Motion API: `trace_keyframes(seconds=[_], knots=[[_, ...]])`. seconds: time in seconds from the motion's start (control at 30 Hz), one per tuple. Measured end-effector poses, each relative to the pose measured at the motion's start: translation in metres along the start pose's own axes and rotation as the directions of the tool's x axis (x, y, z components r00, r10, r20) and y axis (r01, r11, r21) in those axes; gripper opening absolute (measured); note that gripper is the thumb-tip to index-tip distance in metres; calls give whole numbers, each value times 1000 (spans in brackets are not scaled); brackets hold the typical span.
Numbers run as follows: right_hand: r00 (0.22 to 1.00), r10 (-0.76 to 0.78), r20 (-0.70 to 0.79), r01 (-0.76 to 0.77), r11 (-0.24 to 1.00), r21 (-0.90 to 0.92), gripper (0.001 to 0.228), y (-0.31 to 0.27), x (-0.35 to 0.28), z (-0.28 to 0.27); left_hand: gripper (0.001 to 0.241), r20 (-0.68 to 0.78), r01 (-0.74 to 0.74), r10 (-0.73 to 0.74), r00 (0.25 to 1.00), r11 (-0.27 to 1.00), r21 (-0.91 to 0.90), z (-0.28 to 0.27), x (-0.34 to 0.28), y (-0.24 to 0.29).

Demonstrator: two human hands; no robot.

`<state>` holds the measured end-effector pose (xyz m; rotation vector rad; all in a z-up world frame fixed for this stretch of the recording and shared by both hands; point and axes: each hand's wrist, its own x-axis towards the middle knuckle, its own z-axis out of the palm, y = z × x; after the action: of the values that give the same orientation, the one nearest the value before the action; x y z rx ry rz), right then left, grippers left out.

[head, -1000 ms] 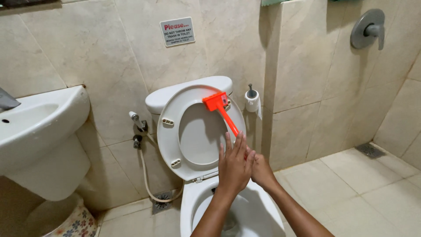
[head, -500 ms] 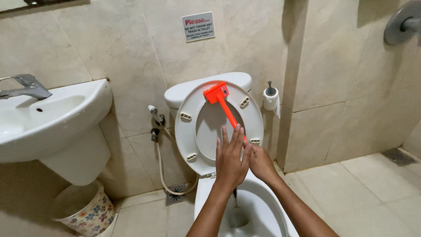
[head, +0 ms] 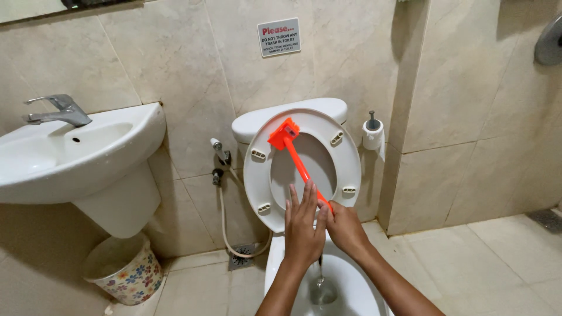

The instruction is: The person uses a red toilet brush to scrub the inside of a white toilet bowl. They move the brush around the rim and the interior surfaces of the bowl while water flows from the rim jets.

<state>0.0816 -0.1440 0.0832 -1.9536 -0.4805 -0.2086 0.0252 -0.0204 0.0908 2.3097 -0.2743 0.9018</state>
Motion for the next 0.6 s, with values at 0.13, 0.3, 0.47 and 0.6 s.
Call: trace_keyframes(seconds=[0.13, 0.3, 0.47, 0.6], knots=[[1000, -15, 17, 15, 999, -37, 42, 0, -2, -2, 60, -11, 21, -21, 1000, 1000, -1, 1, -3, 3], [998, -52, -32, 48, 993, -110, 41, 2, -1, -7, 60, -36, 1, -2, 999, 1000, -10, 0, -3, 12], [998, -54, -25, 52, 996, -73, 42, -16, -5, -16, 61, -37, 10, -10, 999, 1000, -5, 1, -2, 14], [999, -40, -32, 36, 991, -131, 42, -13, -6, -17, 61, -39, 7, -8, 999, 1000, -19, 1, -3, 19]])
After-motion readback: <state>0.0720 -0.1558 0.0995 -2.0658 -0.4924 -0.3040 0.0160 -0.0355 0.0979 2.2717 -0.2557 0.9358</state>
